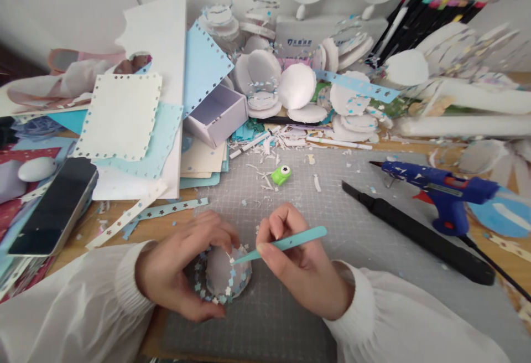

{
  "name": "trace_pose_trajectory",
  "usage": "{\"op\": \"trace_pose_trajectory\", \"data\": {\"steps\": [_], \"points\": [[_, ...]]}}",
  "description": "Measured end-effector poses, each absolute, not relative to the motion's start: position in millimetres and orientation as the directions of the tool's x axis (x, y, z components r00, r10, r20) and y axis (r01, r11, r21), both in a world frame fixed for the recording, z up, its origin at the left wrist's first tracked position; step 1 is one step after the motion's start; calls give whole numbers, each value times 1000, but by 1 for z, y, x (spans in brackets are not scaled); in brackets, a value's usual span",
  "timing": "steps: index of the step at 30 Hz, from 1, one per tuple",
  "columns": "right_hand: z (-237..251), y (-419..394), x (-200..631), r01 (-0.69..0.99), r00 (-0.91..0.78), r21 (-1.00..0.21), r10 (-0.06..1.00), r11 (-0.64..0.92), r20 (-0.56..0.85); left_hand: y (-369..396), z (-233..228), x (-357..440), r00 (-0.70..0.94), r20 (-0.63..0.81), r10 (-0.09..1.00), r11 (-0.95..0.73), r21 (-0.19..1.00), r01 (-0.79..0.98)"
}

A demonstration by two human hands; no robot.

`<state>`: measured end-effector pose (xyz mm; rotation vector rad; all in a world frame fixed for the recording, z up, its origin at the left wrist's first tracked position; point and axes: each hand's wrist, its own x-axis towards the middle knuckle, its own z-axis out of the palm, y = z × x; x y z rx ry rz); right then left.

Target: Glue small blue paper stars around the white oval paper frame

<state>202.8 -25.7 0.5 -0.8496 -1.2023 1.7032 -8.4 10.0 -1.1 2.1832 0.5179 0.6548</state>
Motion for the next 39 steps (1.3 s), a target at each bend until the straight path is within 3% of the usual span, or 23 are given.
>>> {"op": "trace_pose_trajectory", "data": {"steps": [5, 29, 35, 39], "points": [[-3, -26, 204, -313, -420, -921, 903, -232, -85, 10, -2, -9, 783, 306, 541, -608, 786, 113], [-4, -25, 203, -301, -439, -919, 893, -254, -103, 10, -4, -9, 788, 337, 515, -630, 772, 81], [0, -17, 209, -344, -264, -914, 956, -216, -127, 9, -4, -9, 783, 326, 529, -619, 780, 93], [8, -9, 218, -319, -35, -946, 998, -63, -55, 9, -3, -10, 791, 315, 525, -612, 786, 93]]}}
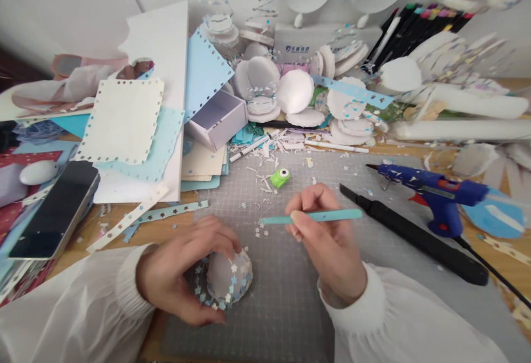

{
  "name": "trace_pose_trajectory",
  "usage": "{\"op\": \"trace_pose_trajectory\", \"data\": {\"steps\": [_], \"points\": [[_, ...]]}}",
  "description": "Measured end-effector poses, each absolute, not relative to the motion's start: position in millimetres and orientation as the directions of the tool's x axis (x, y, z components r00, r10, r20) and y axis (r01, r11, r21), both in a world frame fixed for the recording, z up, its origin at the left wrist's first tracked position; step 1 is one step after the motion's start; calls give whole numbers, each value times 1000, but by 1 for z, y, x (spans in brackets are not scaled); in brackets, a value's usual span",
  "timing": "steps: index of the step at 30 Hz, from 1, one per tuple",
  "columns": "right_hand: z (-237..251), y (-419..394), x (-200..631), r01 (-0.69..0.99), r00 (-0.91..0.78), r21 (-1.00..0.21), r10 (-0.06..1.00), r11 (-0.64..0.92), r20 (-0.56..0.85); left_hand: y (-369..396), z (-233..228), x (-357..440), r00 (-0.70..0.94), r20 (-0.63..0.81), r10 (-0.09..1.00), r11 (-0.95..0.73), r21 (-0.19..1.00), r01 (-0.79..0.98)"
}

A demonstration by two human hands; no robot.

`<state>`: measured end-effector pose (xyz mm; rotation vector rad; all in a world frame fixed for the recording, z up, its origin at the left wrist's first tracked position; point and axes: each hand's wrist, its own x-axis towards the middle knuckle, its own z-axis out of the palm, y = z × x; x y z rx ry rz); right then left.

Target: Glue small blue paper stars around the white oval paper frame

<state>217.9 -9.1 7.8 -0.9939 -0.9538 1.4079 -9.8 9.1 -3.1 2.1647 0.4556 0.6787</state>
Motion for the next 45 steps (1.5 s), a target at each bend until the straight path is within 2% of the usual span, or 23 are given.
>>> {"op": "trace_pose_trajectory", "data": {"steps": [4, 8, 11, 15, 18, 23, 28, 31, 35, 42, 45], "points": [[10, -5, 226, -143, 104, -980, 987, 139, 125, 10, -2, -9, 806, 296, 512, -611, 786, 99], [10, -2, 229, 163, 80, -931, 936, 326, 342, 11, -2, -7, 816, 288, 501, -613, 784, 99], [7, -2, 228, 296, -33, -889, 934, 350, 356, 13, -2, -6, 817, 319, 481, -616, 786, 56], [-1, -3, 226, 363, -100, -864, 937, 348, 335, 14, 1, -6, 804, 351, 480, -573, 820, -16], [-6, -3, 224, 364, -97, -853, 926, 374, 365, 14, 4, -8, 791, 314, 525, -464, 885, -43], [-13, 1, 217, 389, -81, -858, 941, 335, 330, 17, 4, -13, 720, 180, 671, -206, 977, -53], [-18, 3, 210, 391, -90, -868, 951, 305, 294, 19, -6, -12, 540, 53, 840, 3, 995, -102], [-15, 1, 209, 372, -51, -880, 953, 294, 297, 21, -7, -8, 435, -54, 899, 108, 989, -102], [-8, -3, 209, 264, 21, -924, 956, 279, 294, 21, -3, -3, 374, -94, 923, 113, 993, -30], [-3, -9, 205, 41, 29, -981, 981, 190, 191, 17, -3, -1, 472, -20, 882, 10, 1000, 24], [-2, -11, 203, 3, 2, -983, 983, 183, 183, 17, -4, -1, 491, -21, 871, 6, 999, 33]]}}
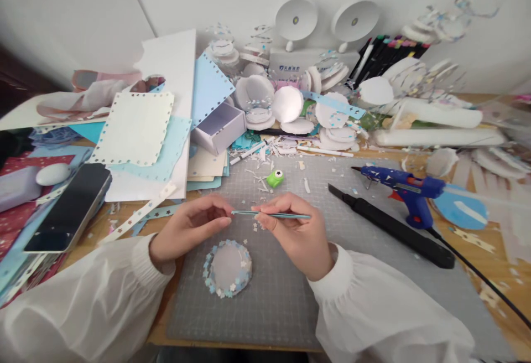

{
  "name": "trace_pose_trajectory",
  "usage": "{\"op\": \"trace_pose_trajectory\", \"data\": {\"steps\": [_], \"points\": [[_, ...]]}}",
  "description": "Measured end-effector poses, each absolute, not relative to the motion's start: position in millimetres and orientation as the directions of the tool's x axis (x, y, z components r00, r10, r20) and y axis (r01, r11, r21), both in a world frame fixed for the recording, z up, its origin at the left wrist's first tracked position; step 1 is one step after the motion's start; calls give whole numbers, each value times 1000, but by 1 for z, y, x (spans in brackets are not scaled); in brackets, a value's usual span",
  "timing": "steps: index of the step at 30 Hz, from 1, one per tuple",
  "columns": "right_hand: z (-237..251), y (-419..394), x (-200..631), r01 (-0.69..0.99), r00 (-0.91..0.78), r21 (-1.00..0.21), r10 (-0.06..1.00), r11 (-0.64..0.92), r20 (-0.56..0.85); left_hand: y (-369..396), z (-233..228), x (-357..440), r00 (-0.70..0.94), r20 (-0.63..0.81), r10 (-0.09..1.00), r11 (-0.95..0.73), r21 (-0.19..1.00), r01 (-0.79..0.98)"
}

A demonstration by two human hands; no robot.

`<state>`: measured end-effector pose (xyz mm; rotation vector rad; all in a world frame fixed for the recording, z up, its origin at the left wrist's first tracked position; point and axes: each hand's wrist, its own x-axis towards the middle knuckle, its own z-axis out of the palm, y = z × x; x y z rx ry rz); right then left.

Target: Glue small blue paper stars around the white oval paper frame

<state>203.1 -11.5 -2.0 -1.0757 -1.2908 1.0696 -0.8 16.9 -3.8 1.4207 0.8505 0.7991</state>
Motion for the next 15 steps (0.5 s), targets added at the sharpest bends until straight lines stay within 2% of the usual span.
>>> {"op": "trace_pose_trajectory", "data": {"steps": [7, 15], "points": [[-1, -13, 201, -27, -49, -986, 985, 167, 168, 19, -4, -2, 482, -72, 873, 65, 997, 31], [-6, -12, 207, -126, -14, -984, 992, 123, 125, 18, -2, -2, 479, -92, 873, 96, 995, 15]]}}
